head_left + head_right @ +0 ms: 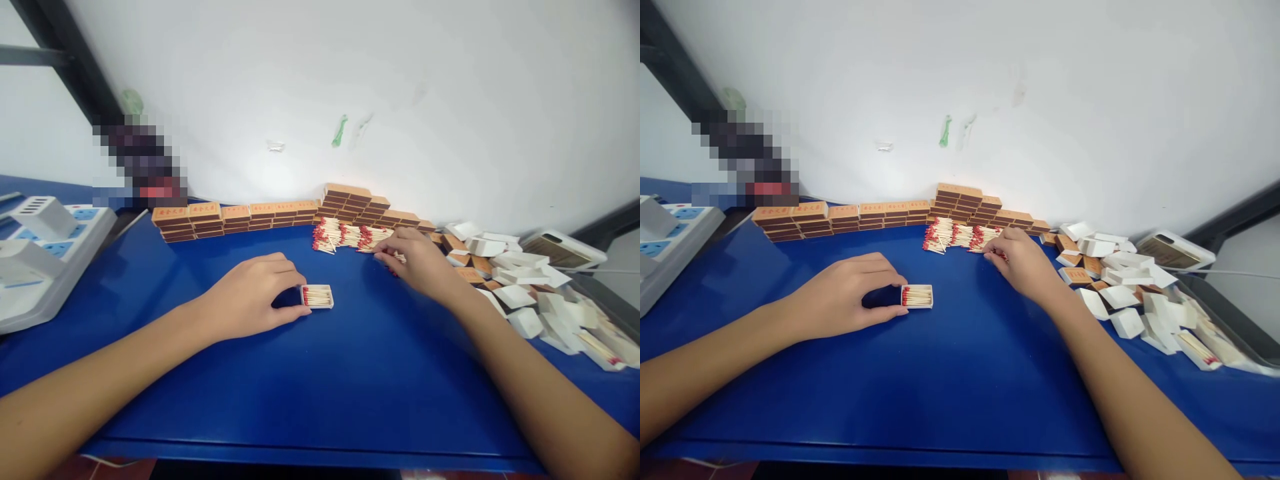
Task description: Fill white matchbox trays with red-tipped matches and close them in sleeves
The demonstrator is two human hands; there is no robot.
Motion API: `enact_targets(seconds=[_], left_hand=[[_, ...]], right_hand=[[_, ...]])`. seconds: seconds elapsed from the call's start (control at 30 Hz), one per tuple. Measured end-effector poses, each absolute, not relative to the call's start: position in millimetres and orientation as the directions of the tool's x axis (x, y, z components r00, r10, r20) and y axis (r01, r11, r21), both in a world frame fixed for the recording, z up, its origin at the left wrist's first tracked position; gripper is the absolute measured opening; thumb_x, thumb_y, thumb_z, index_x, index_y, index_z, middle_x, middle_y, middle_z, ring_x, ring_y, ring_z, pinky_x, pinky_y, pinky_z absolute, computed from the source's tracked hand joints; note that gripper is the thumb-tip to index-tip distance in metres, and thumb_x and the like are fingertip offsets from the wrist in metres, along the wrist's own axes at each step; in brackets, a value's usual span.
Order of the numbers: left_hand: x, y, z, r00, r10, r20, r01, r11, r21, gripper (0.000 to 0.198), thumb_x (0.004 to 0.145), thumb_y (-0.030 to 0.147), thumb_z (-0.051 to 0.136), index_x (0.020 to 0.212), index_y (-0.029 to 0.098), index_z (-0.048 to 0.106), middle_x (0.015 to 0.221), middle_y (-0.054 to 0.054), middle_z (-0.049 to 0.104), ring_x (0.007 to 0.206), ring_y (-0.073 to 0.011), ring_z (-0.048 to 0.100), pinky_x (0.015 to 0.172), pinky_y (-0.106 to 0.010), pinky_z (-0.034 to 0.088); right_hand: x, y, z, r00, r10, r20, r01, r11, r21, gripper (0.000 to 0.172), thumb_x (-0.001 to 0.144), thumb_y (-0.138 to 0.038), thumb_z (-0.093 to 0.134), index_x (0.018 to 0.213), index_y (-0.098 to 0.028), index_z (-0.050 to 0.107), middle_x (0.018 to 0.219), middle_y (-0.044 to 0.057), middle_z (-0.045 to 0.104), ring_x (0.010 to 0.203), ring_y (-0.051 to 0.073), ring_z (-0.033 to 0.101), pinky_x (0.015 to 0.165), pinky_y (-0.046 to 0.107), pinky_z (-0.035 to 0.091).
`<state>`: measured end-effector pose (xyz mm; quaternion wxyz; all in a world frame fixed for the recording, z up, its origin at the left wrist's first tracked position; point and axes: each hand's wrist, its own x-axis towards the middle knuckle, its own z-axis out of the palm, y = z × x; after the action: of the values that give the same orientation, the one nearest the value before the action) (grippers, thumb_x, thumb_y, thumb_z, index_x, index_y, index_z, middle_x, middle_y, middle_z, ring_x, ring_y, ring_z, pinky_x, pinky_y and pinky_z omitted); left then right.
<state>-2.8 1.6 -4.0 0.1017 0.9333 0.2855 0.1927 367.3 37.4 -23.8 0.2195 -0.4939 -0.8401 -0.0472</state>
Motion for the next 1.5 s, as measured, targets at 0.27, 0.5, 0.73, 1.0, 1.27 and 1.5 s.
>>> enact_targets(seconds=[0.27,0.5,0.73,1.0,1.27,1.5], left_hand=[[-3,2,-4,0.762,0.566,0.315,0.491,-0.822,0.288,0.025,0.101,0.038,0.076,0.114,0.017,0.08,0.106,-0.008,0.079,0.101,-0.0257,0.072,0.087,-0.037,0.057],[-3,2,-4,0.761,0.574,0.303,0.494,-0.815,0.303,0.027,0.102,0.04,0.076,0.115,0.017,0.08,0.106,-0.007,0.079,0.102,-0.0255,0.071,0.087,-0.039,0.057],[-2,2,-4,0.762,0.571,0.306,0.498,-0.819,0.285,0.027,0.102,0.039,0.076,0.115,0.017,0.081,0.106,-0.007,0.079,0.101,-0.0254,0.071,0.086,-0.039,0.058],[-3,2,-4,0.761,0.57,0.31,0.498,-0.819,0.284,0.026,0.101,0.038,0.077,0.115,0.017,0.08,0.106,-0.008,0.079,0.101,-0.0255,0.071,0.086,-0.038,0.057],[-3,1,-3,0.762,0.569,0.309,0.504,-0.821,0.269,0.026,0.101,0.039,0.077,0.115,0.018,0.08,0.107,-0.008,0.079,0.101,-0.0255,0.072,0.086,-0.037,0.057],[-2,2,-4,0.763,0.565,0.313,0.502,-0.824,0.264,0.025,0.102,0.039,0.076,0.115,0.018,0.08,0.106,-0.008,0.079,0.101,-0.0252,0.072,0.086,-0.037,0.057]], right_hand=[[356,37,-27,-0.415,0.828,0.378,0.859,0.494,-0.138,0.019,0.106,-0.03,0.058,0.101,-0.022,0.074,0.099,0.012,0.067,0.096,0.031,0.064,0.087,0.046,0.053],[354,42,-31,-0.427,0.815,0.391,0.858,0.502,-0.109,0.019,0.106,-0.027,0.055,0.095,-0.022,0.07,0.095,0.012,0.066,0.093,0.031,0.064,0.084,0.045,0.052],[353,43,-35,-0.437,0.804,0.404,0.853,0.513,-0.099,0.015,0.104,-0.026,0.056,0.095,-0.022,0.067,0.096,0.013,0.068,0.093,0.032,0.064,0.084,0.047,0.051],[350,44,-37,-0.423,0.794,0.437,0.862,0.501,-0.075,0.013,0.104,-0.025,0.056,0.094,-0.023,0.065,0.097,0.013,0.066,0.097,0.032,0.063,0.085,0.046,0.051],[349,43,-38,-0.413,0.802,0.431,0.851,0.508,-0.13,0.016,0.104,-0.027,0.058,0.089,-0.024,0.063,0.09,0.011,0.065,0.09,0.03,0.062,0.081,0.045,0.05],[346,44,-40,-0.43,0.787,0.443,0.829,0.538,-0.151,0.008,0.104,-0.027,0.059,0.098,-0.024,0.064,0.097,0.012,0.066,0.096,0.032,0.062,0.085,0.046,0.05]])
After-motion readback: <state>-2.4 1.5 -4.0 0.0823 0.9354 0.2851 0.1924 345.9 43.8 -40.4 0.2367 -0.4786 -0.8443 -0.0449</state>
